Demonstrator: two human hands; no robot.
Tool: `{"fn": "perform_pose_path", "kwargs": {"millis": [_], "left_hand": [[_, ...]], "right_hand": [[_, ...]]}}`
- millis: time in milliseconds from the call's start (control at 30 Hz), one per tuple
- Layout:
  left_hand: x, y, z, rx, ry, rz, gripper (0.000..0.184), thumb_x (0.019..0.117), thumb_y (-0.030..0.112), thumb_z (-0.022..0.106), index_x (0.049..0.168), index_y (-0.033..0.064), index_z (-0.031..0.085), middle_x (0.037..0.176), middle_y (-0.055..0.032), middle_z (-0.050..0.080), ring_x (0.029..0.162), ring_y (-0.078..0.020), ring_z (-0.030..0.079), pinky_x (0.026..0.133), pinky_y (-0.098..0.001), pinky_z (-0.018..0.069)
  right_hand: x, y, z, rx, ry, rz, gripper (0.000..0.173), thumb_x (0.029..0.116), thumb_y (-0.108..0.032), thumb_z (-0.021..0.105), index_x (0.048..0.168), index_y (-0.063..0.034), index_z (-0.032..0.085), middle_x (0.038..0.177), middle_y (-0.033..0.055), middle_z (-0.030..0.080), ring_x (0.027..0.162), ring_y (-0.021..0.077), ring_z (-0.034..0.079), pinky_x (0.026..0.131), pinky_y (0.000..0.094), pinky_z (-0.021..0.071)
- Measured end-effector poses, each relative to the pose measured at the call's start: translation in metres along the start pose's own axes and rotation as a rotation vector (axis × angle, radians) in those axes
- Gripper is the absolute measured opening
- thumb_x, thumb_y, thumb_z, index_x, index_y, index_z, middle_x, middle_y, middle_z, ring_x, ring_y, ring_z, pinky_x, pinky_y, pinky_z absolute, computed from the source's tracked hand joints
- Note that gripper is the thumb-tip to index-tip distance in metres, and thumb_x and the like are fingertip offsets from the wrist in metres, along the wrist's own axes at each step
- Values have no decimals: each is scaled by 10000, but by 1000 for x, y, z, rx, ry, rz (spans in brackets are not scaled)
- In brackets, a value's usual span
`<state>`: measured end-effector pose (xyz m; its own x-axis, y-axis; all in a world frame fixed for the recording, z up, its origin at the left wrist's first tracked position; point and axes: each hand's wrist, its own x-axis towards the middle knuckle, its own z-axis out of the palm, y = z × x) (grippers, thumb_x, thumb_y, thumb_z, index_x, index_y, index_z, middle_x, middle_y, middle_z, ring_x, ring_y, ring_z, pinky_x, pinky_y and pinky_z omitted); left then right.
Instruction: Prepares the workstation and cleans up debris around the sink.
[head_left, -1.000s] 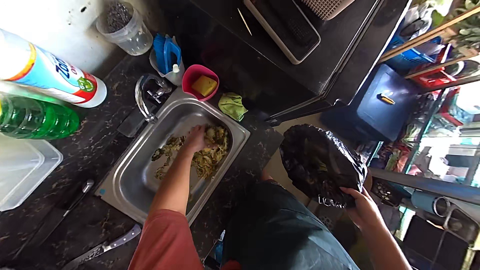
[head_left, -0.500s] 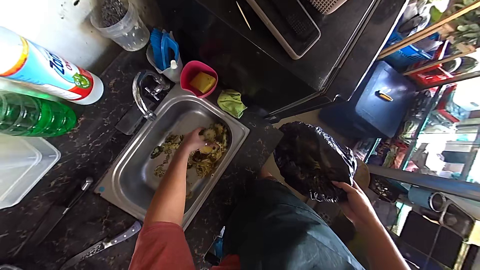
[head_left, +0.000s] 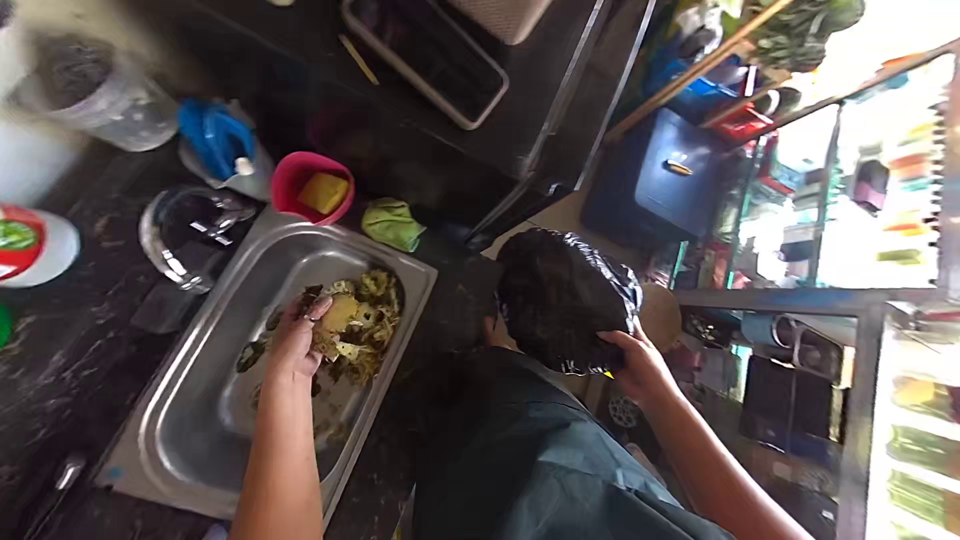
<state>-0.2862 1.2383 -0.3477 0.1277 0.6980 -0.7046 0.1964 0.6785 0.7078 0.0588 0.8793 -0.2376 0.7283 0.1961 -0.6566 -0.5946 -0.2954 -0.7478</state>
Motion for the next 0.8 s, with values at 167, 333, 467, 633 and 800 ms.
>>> {"fn": "perform_pose_path", "kwargs": {"millis": [167, 333, 467, 633, 800], "left_hand": [[-88, 27, 130, -411, -122, -107, 349, 1058, 304, 548, 1384, 185, 506, 1031, -93, 683, 737, -190, 672, 553, -346, 571], [-134, -13, 280, -533, -340, 15, 418, 1029, 293, 614, 1408, 174, 483, 1154, -103, 676, 964, -241, 689, 782, -454, 606], [-140, -56, 336, 59, -553, -117, 522, 992, 258, 685, 1450, 99, 491, 1385, -151, 594, 1271, -264, 582, 1048, -487, 506], [-140, -51, 358, 920, -966, -26, 478, 1013, 219, 543, 1472, 89, 511, 1416, -175, 587, 1328, -304, 551, 1080, -548, 463], [-154, -23, 358, 1336, -1071, 298, 516, 1039, 494, 481, 1338, 106, 640, 1309, -171, 661, 1260, -342, 611, 1053, -615, 472]], "right_hand": [[-4, 9, 6, 80, -37, -2, 570, 916, 29, 597, 1453, -56, 425, 1221, 182, 670, 1036, 292, 707, 827, 492, 625], [-6, 24, 4, 197, -35, 5, 617, 912, 33, 572, 1491, -81, 389, 1261, 188, 654, 1068, 306, 696, 853, 514, 617], [-3, 28, -11, 307, -32, 14, 709, 895, 41, 528, 1544, -135, 304, 1291, 182, 629, 1077, 308, 686, 837, 524, 610], [-3, 38, -47, 286, -64, 4, 846, 815, 87, 531, 1579, -127, 239, 1306, 156, 634, 1063, 261, 704, 816, 482, 630], [-12, -1, -72, 201, -65, 66, 750, 767, -8, 586, 1489, -123, 418, 1217, 134, 681, 1014, 240, 713, 787, 479, 627]]}}
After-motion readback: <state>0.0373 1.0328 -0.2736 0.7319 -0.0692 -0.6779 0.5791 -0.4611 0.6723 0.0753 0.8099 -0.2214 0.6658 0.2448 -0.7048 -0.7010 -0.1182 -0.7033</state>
